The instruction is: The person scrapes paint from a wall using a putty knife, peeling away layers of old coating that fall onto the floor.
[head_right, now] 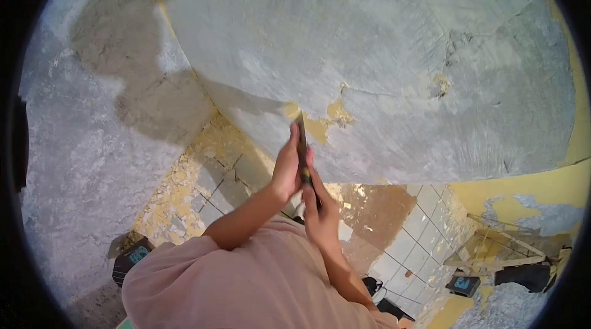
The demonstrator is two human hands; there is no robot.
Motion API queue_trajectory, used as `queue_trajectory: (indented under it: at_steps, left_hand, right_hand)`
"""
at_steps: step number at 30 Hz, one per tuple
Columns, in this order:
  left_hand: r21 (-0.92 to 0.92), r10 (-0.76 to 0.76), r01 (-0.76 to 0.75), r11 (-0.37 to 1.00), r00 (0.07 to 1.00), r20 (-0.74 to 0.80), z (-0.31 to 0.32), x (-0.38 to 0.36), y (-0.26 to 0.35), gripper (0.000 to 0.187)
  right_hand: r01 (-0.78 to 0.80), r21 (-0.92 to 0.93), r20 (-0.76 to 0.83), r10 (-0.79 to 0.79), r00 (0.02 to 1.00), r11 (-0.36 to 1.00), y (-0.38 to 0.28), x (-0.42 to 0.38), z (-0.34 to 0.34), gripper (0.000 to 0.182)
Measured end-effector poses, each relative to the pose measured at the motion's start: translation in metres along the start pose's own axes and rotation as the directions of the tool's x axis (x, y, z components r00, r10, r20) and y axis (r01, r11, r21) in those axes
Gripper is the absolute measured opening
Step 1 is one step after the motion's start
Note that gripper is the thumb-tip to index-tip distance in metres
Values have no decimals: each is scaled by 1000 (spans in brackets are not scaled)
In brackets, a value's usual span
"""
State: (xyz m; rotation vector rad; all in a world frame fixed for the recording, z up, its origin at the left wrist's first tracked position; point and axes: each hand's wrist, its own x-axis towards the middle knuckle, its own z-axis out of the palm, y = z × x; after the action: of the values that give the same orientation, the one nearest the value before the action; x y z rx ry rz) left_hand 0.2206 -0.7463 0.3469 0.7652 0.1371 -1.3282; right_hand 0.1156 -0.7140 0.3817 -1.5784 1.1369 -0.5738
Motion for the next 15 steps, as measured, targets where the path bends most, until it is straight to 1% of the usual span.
queue_trajectory:
  at_steps: [1, 2, 3, 4, 5, 6, 7, 9, 10, 11, 13, 14, 15]
  left_hand:
    - [45, 42, -44, 998, 998, 54, -14, 19, -6, 46]
    - [33, 89, -90, 995, 995, 45, -14, 23, -6, 47]
    - [26, 106, -107, 994, 993, 53, -10, 22, -5, 47]
    - [33, 40, -40, 999, 999, -3, -4, 9, -3, 48]
    - [45, -39, 42, 998, 997, -68, -2, -9, -3, 49]
    - [20, -38, 39, 999, 997, -65, 7, -17, -2, 50]
    - [15, -34, 35, 999, 998, -60, 10, -6, 2, 50]
    - [79, 126, -127, 989, 992, 7, 0, 16, 2, 50]
    - [50, 123, -128, 990, 987, 102, -10, 21, -3, 50]
    - [48, 133, -139, 989, 985, 108, -6, 13, -3, 50]
    - [40, -14, 14, 999, 1000, -6, 0, -16, -6, 50]
    - [29, -22, 24, 999, 997, -75, 7, -22, -5, 50]
    - [20, -25, 27, 999, 997, -78, 8, -9, -2, 50]
  right_hand:
    - [-1, -56, -33, 0, 999, 998, 11, 3, 6, 37]
    - [77, -69, -64, -82, 995, 995, 17, 5, 9, 37]
    - [155, -86, -93, -163, 982, 984, 24, 7, 11, 37]
    - [114, -29, -72, -116, 991, 993, 23, -4, 6, 36]
    - [13, 12, -40, -12, 999, 1000, 17, -16, 0, 36]
    - [-91, 47, -7, 91, 996, 995, 9, -28, -5, 35]
    - [-85, 41, -7, 85, 996, 996, 6, -13, -3, 35]
    - [40, 43, -98, -35, 995, 998, 8, 7, 11, 36]
    - [87, -1, -91, -86, 992, 996, 12, 3, 7, 36]
    - [134, -45, -84, -137, 987, 990, 15, -1, 3, 36]
    - [59, 25, -69, -57, 996, 998, 10, -27, 0, 37]
    - [-36, 46, -28, 38, 999, 998, 8, -30, -5, 37]
    - [-41, 38, -24, 42, 999, 998, 6, -15, -2, 37]
